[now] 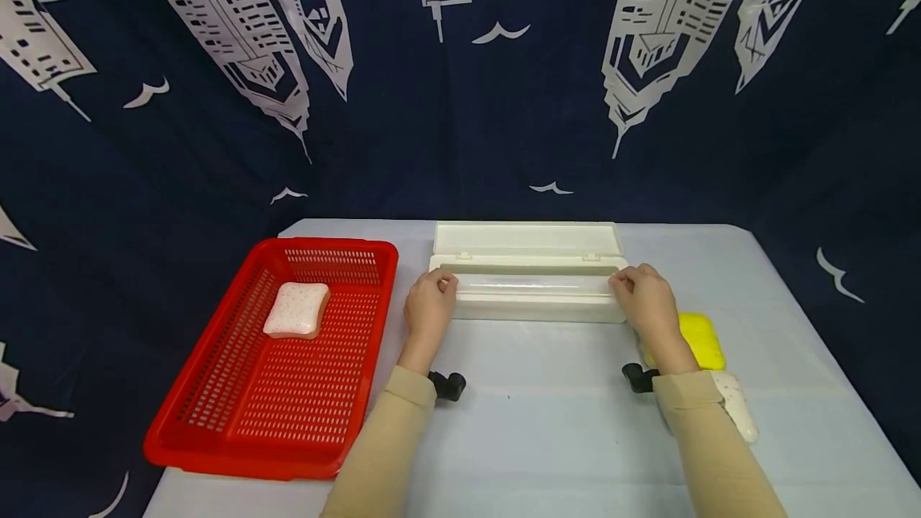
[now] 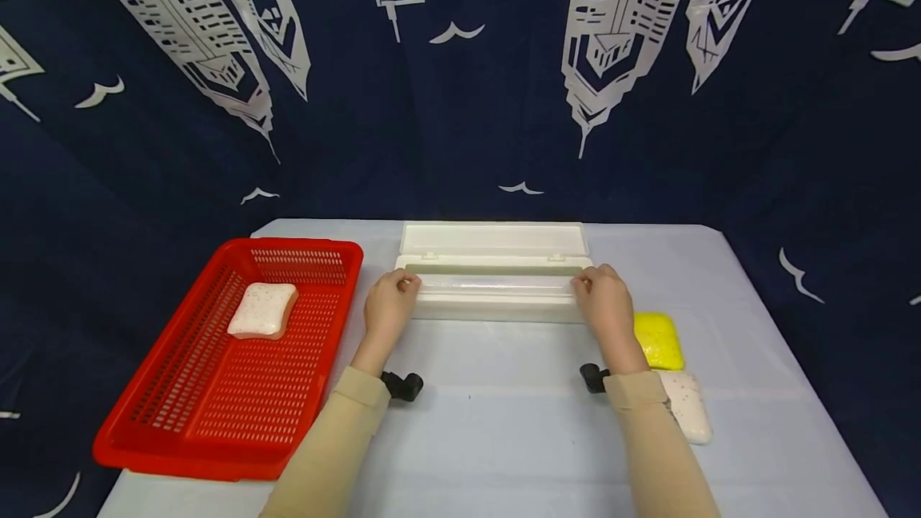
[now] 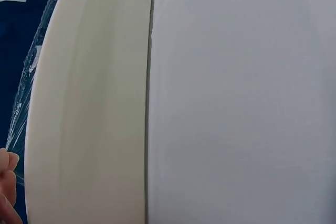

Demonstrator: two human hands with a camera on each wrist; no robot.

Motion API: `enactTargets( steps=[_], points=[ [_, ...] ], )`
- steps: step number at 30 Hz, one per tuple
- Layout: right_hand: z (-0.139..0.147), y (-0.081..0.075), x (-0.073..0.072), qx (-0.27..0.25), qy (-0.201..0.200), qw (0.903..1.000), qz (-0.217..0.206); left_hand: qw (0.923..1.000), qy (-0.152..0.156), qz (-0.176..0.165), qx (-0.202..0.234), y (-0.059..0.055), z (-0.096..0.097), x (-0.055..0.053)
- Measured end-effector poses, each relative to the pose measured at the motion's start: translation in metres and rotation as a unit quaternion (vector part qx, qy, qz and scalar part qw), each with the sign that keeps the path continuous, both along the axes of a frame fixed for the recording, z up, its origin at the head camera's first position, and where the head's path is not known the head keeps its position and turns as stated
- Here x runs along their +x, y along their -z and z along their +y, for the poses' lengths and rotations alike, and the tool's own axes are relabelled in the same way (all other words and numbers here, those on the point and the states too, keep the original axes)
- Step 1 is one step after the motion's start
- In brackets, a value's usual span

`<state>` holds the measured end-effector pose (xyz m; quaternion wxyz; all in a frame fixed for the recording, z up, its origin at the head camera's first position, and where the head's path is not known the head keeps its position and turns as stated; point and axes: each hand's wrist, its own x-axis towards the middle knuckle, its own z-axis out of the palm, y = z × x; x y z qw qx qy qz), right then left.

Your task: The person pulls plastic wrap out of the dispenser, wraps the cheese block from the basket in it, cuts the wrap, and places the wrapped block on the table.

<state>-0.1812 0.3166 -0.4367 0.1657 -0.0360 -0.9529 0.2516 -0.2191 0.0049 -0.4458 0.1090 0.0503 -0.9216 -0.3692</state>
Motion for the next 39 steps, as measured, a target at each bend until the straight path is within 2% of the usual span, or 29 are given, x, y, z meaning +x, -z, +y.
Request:
enactTargets(
  steps=[5,10,13,17,19,22,23,25,27,29,32,35,39],
  points=[
    [-0.004,0.000,-0.005,-0.001,0.015,0.9996,0.025,0.9999,-0.007,0.010,-0.009,-0.006,0.001,-0.002],
    [-0.006,-0.008,-0.010,-0.010,0.024,0.9977,0.063,0.9995,-0.008,0.029,-0.009,-0.017,0.003,-0.007],
    [-0.006,-0.014,-0.011,-0.011,0.030,0.9970,0.071,0.9993,-0.007,0.036,-0.007,-0.025,0.004,-0.010],
    [-0.006,-0.023,-0.011,-0.014,0.054,0.9966,0.061,0.9989,-0.011,0.043,0.011,-0.035,0.004,-0.011],
    [-0.007,-0.027,-0.010,-0.032,0.065,0.9966,0.040,0.9984,-0.006,0.042,0.038,-0.038,0.004,-0.010],
    [-0.008,-0.031,-0.008,-0.114,0.068,0.9910,-0.017,0.9945,0.002,0.020,0.103,-0.038,0.003,-0.009],
    [-0.008,-0.031,-0.008,-0.155,0.067,0.9849,-0.039,0.9918,0.004,0.009,0.127,-0.038,0.003,-0.009],
    [-0.006,-0.032,-0.007,-0.233,0.072,0.9665,-0.080,0.9856,0.001,-0.014,0.169,-0.037,0.002,-0.008],
    [-0.004,-0.031,-0.007,-0.282,0.087,0.9489,-0.112,0.9797,-0.007,-0.029,0.198,-0.035,0.001,-0.009],
    [-0.001,-0.031,-0.007,-0.304,0.105,0.9366,-0.140,0.9751,-0.013,-0.035,0.218,-0.034,0.000,-0.009],
    [0.003,-0.032,-0.007,-0.306,0.117,0.9272,-0.181,0.9710,-0.018,-0.035,0.236,-0.032,-0.001,-0.009],
    [0.006,-0.037,-0.007,-0.297,0.104,0.9224,-0.223,0.9717,-0.017,-0.034,0.233,-0.032,-0.002,-0.009],
    [0.009,-0.047,-0.006,-0.264,0.072,0.9230,-0.271,0.9775,-0.010,-0.021,0.210,-0.035,-0.003,-0.007]
  ],
)
